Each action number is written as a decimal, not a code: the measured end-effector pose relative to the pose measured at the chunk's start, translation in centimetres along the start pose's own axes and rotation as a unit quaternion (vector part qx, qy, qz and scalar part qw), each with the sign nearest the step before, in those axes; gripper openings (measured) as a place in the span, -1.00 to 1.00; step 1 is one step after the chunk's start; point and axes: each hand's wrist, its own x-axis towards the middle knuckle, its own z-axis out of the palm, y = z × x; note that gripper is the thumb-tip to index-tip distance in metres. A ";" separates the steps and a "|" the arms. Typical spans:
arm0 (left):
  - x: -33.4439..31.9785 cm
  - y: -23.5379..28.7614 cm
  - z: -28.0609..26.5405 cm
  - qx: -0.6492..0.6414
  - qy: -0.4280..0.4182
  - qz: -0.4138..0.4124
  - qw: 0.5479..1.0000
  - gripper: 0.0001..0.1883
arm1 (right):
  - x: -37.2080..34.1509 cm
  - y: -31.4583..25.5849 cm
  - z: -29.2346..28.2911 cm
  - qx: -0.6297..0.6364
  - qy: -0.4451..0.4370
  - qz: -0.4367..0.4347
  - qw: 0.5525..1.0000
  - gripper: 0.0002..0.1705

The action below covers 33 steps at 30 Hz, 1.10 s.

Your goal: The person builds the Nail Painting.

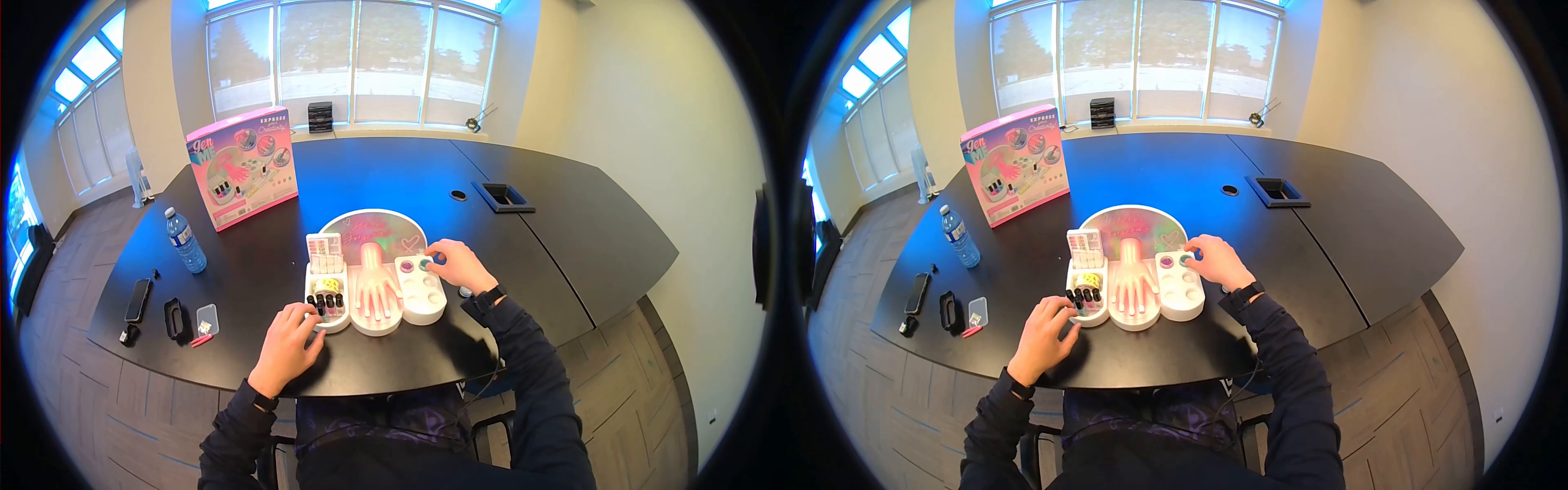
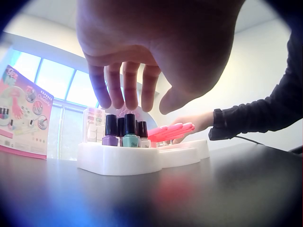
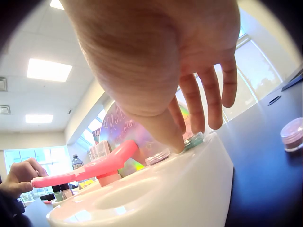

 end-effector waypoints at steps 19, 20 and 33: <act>0.0 0.1 0.0 0.004 0.003 -0.005 1.000 -0.74 | -2.1 6.5 -0.1 -0.134 -0.040 0.120 0.983 -0.62; 0.0 0.1 0.0 0.004 0.003 -0.005 1.000 -0.74 | -2.2 6.4 -0.1 -0.139 -0.040 0.120 0.982 -0.62; -0.2 0.0 0.1 0.004 -0.002 -0.004 1.000 -0.76 | -2.4 7.1 0.4 -0.119 -0.040 0.124 0.984 -0.71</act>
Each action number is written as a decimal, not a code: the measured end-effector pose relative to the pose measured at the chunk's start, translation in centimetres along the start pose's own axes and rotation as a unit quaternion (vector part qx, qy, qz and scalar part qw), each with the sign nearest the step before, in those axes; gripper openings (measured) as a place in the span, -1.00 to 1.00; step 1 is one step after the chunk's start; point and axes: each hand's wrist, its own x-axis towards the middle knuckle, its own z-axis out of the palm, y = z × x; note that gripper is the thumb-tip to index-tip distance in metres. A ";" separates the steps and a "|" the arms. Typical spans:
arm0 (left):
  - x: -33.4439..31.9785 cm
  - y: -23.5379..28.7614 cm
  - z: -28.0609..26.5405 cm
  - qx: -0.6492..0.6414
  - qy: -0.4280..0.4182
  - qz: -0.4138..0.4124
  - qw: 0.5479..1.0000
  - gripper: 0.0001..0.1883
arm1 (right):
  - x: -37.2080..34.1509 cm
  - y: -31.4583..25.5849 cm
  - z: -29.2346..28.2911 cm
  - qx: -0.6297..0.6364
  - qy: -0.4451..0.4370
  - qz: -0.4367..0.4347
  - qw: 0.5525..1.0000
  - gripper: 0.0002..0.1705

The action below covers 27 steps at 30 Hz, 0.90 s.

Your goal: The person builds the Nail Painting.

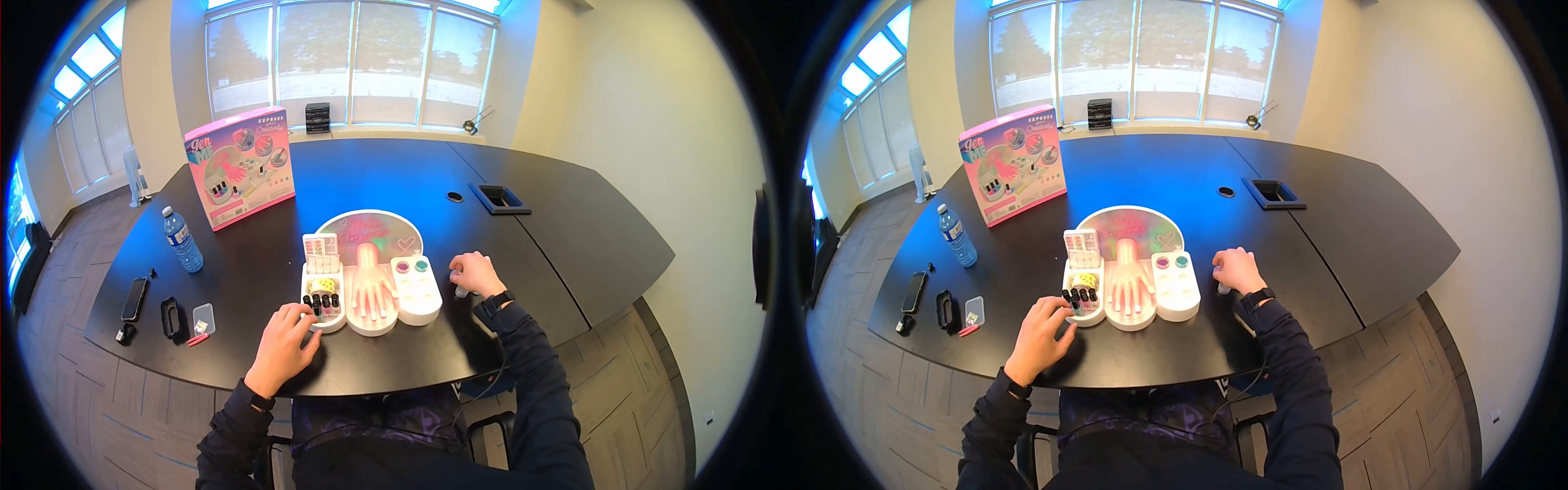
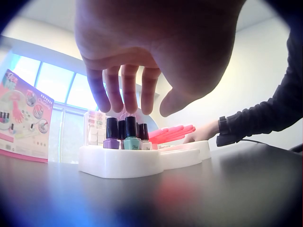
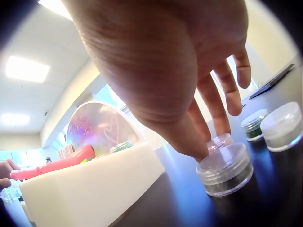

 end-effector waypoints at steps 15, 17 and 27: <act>0.1 0.3 0.2 0.001 -0.006 0.001 1.000 -0.75 | -1.0 -4.0 -2.3 0.011 0.082 -0.091 0.992 -0.75; 0.1 0.3 0.3 0.003 -0.007 0.004 1.000 -0.75 | -1.1 -5.0 -2.7 0.013 0.086 -0.100 0.991 -0.76; 0.1 0.3 0.2 -0.003 -0.012 -0.001 1.000 -0.75 | -2.0 -9.5 -3.4 0.042 0.084 -0.181 0.979 -0.71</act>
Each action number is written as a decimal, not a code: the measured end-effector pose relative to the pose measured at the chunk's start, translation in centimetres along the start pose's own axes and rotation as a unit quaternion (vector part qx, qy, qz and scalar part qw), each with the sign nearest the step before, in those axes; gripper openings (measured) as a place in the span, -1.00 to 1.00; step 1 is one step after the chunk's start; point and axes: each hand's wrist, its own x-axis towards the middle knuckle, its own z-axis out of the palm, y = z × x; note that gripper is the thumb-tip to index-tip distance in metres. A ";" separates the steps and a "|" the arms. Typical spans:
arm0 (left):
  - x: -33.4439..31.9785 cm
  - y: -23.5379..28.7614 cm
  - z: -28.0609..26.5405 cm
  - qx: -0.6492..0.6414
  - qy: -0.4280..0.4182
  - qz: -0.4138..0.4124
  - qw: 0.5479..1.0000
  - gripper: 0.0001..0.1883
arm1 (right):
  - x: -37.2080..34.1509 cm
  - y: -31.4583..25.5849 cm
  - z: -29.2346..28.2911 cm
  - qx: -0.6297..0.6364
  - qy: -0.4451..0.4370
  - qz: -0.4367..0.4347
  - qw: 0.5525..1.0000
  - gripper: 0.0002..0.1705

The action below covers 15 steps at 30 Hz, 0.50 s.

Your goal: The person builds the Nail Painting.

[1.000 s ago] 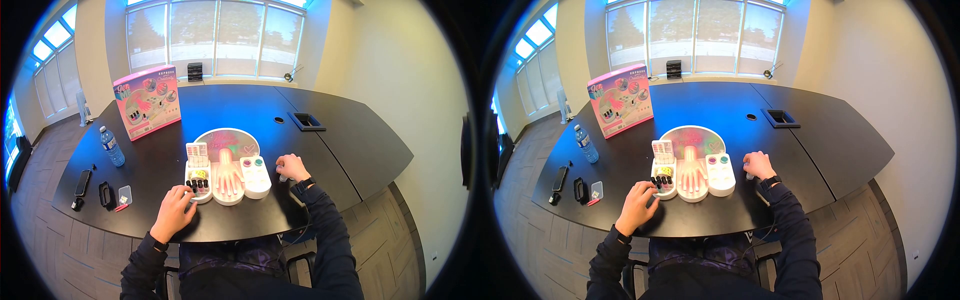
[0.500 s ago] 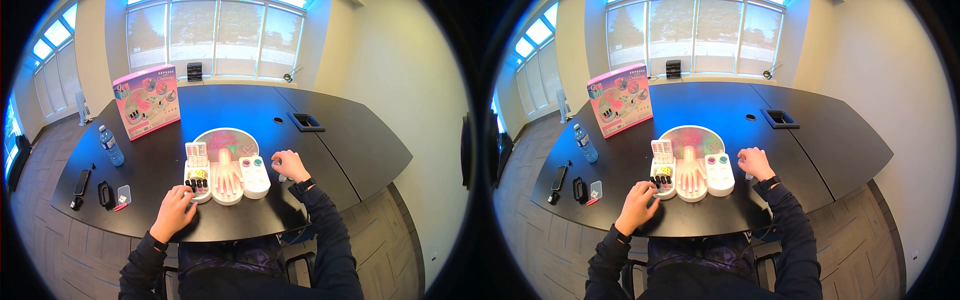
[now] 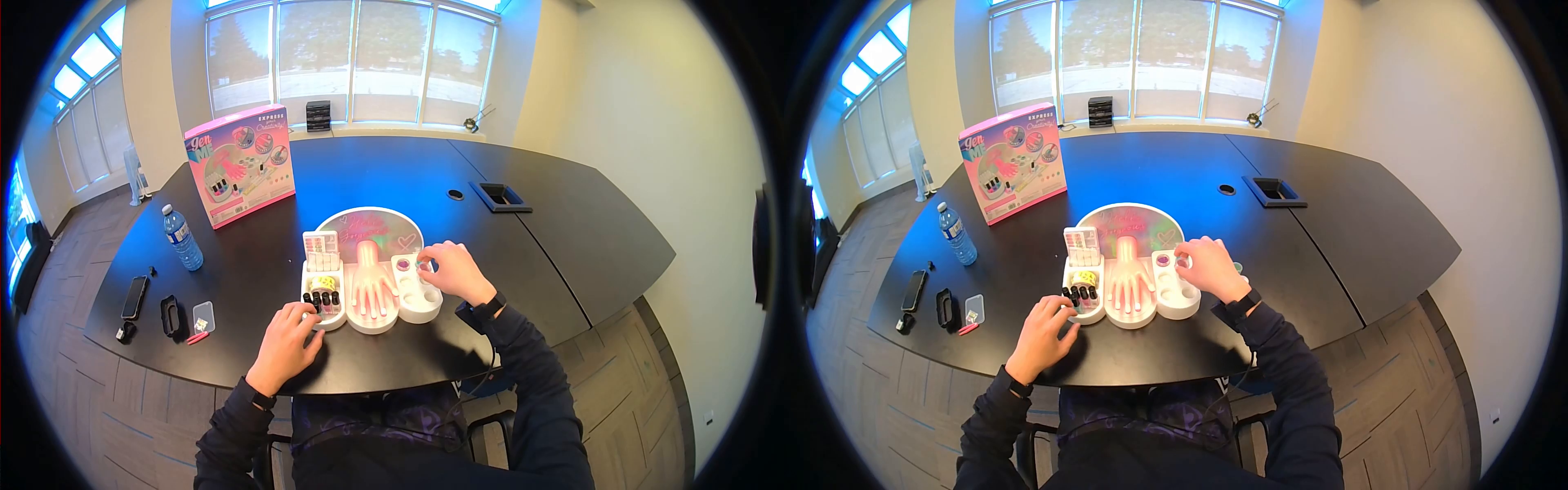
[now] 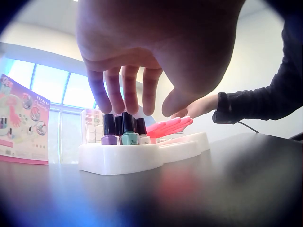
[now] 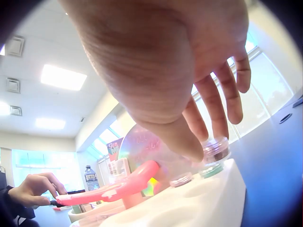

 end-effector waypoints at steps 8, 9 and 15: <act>0.1 -0.5 -0.3 -0.064 0.009 -0.037 0.997 -0.78 | 0.3 -1.3 1.0 0.036 -0.033 -0.017 0.999 -0.70; 0.1 -0.5 -0.2 -0.068 0.007 -0.039 0.997 -0.78 | 0.3 -1.4 1.2 0.038 -0.042 -0.017 0.998 -0.70; 0.2 -0.5 -0.3 -0.076 0.007 -0.046 0.996 -0.80 | 0.4 -1.5 2.1 0.038 -0.046 -0.024 0.998 -0.71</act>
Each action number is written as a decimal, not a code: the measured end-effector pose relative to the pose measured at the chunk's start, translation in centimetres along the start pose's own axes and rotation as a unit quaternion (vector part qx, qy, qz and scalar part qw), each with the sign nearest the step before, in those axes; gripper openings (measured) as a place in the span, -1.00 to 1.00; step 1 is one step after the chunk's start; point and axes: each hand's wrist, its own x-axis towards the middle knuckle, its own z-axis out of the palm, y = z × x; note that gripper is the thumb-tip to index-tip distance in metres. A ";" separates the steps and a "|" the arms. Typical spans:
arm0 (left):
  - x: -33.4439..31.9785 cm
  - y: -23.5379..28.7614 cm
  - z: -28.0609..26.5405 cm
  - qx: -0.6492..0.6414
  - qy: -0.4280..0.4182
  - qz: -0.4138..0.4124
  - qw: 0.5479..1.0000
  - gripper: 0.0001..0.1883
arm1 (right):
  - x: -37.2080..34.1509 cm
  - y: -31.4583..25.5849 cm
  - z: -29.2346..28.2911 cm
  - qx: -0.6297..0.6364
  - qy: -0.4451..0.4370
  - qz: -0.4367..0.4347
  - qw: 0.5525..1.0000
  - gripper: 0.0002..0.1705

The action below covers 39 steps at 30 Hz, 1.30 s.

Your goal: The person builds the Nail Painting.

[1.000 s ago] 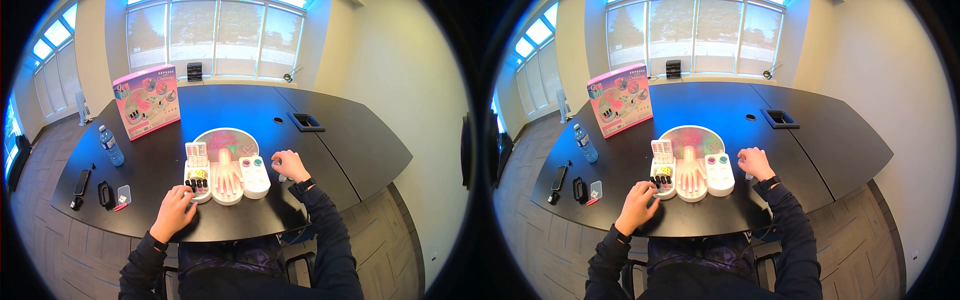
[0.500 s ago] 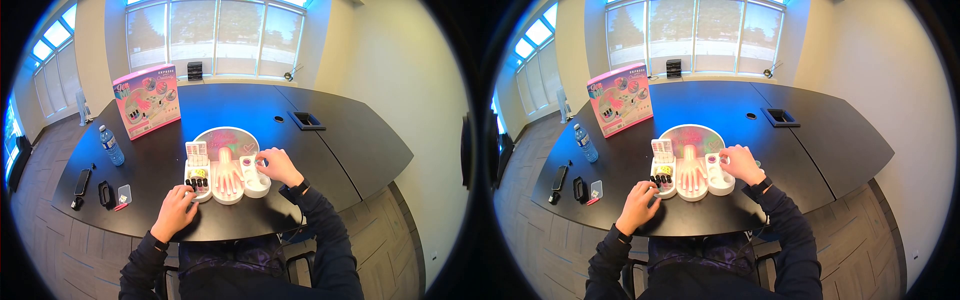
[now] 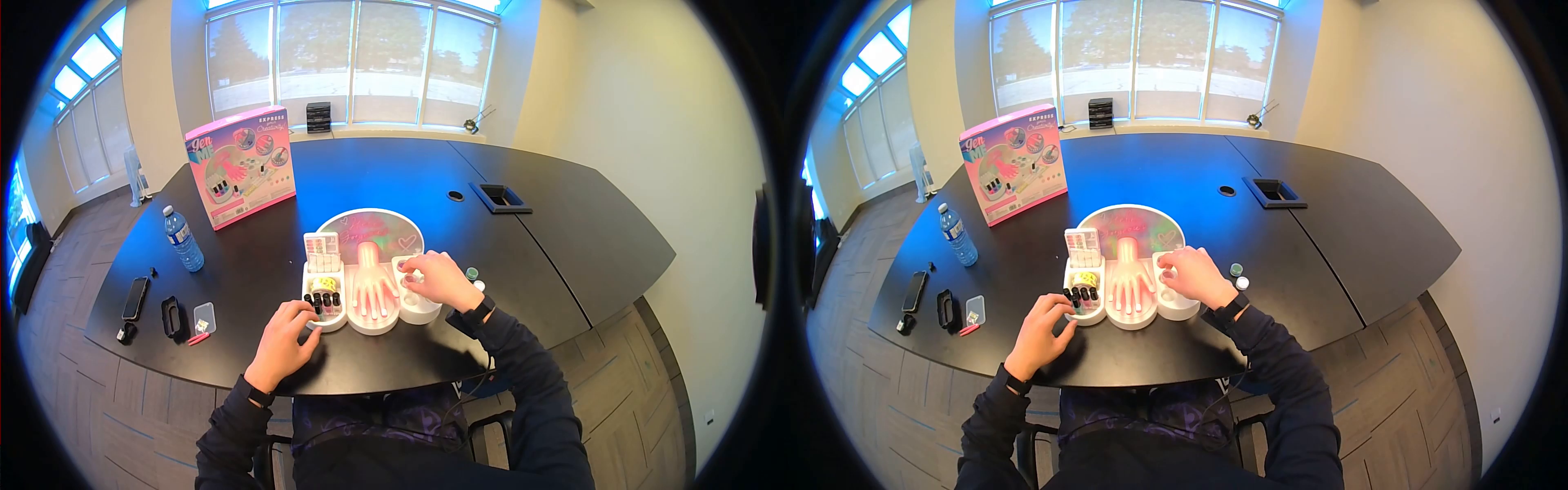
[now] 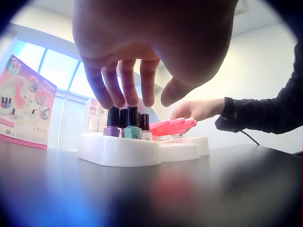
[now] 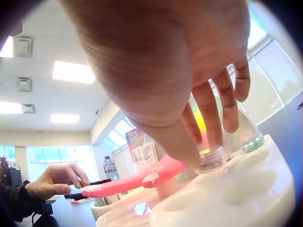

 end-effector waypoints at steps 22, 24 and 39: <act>0.2 -0.4 -0.4 -0.054 0.013 -0.024 0.998 -0.83 | 0.0 0.5 1.0 -0.004 0.002 0.001 1.000 -0.71; 0.3 -0.5 -0.4 -0.059 0.013 -0.026 0.998 -0.83 | -0.2 0.8 0.9 0.016 0.026 0.004 1.000 -0.69; 0.5 -1.3 -0.8 -0.112 0.023 -0.060 0.992 -0.86 | -2.0 2.8 -1.8 0.000 0.076 0.044 0.996 -0.79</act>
